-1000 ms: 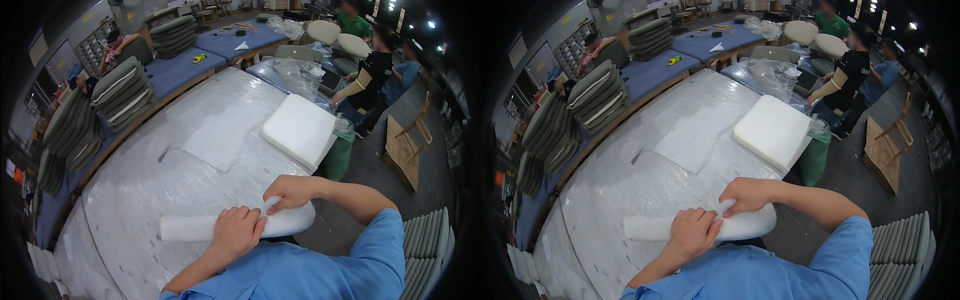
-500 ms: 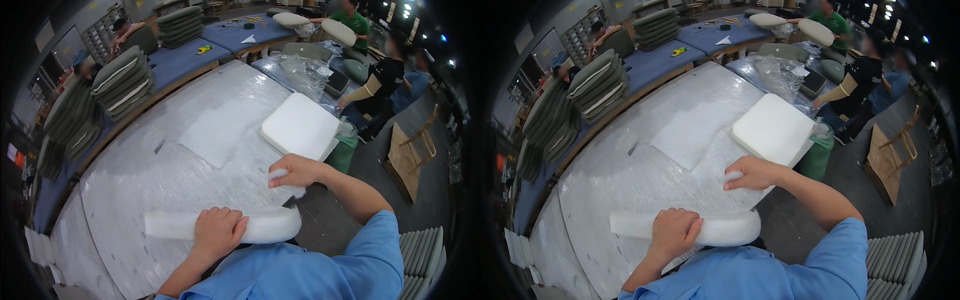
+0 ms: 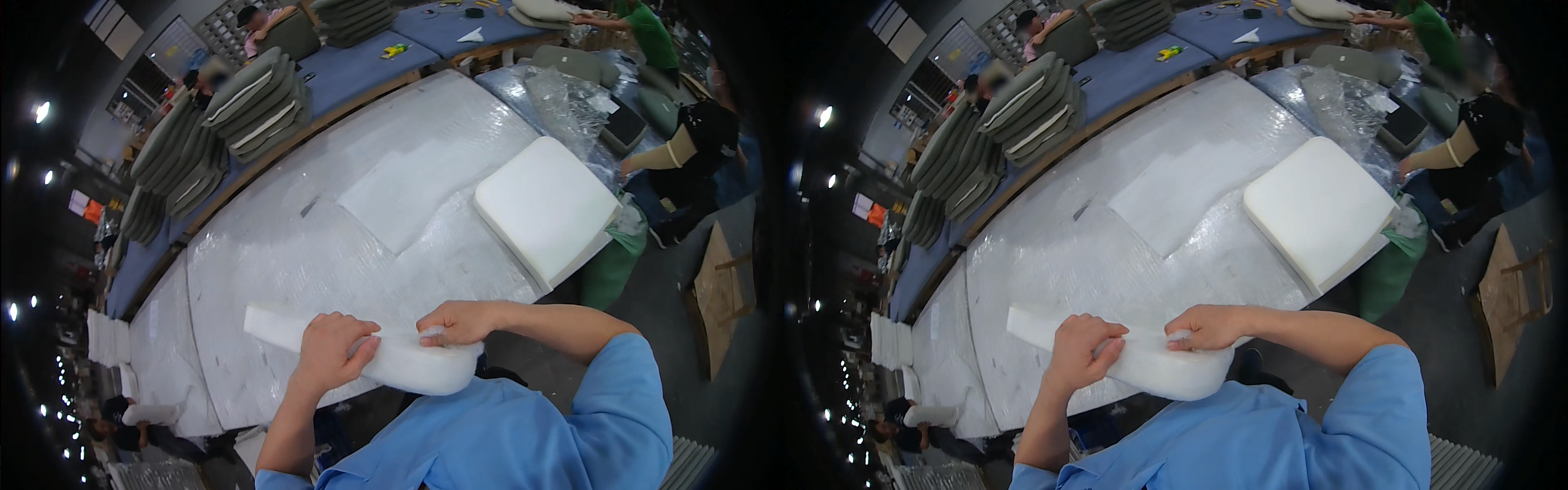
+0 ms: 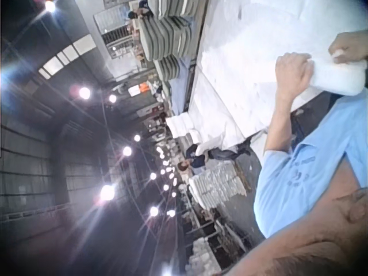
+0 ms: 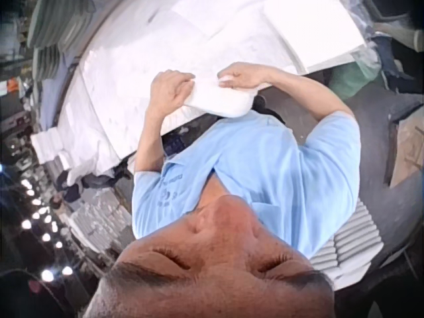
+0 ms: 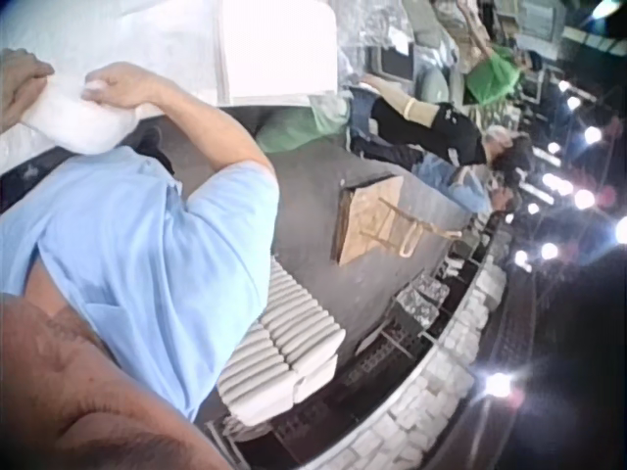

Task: The person wraps a rectangular white foam piece in plastic film on a workbench. They smooth the film, fold edges, and roll the foam to compact it, then place it aside. Other workers are visible in the background handling similar items.

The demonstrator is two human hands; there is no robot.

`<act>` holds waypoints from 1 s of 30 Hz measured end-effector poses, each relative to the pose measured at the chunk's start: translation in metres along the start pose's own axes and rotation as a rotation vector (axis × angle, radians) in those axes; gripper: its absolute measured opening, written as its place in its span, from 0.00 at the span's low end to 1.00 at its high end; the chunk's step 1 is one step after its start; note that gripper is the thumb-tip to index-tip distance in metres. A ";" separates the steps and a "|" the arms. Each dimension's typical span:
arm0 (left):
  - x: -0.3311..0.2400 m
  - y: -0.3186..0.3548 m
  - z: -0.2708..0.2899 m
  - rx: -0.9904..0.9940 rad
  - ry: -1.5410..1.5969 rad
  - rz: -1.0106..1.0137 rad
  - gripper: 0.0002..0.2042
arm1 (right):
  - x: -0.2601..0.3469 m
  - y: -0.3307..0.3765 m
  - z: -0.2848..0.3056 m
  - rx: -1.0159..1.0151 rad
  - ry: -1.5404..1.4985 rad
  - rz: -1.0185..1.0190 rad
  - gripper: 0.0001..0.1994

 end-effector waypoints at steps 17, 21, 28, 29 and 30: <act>-0.091 0.000 -0.023 -0.031 -0.137 0.154 0.23 | -0.037 -0.001 0.005 -0.065 0.139 0.245 0.16; -0.090 0.009 -0.024 -0.090 -0.118 0.140 0.22 | -0.079 0.006 0.026 -0.236 0.071 0.113 0.15; -0.091 0.021 -0.029 -0.154 -0.105 0.160 0.23 | -0.053 0.024 0.009 0.001 -0.087 0.245 0.16; -0.092 0.019 -0.029 -0.160 -0.109 0.150 0.23 | -0.059 0.016 -0.001 0.018 -0.080 0.245 0.16; -0.092 0.018 -0.029 -0.168 -0.113 0.145 0.23 | -0.068 0.007 -0.006 0.039 -0.072 0.244 0.16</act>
Point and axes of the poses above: each hand's wrist, its own y-axis away from the middle knuckle, its own z-axis out of the back of the hand, x = y × z, the point moved 1 cm from there along -y, towards the middle knuckle, and after that the axes turned 11 degrees about -y, right-handed, at the moved point
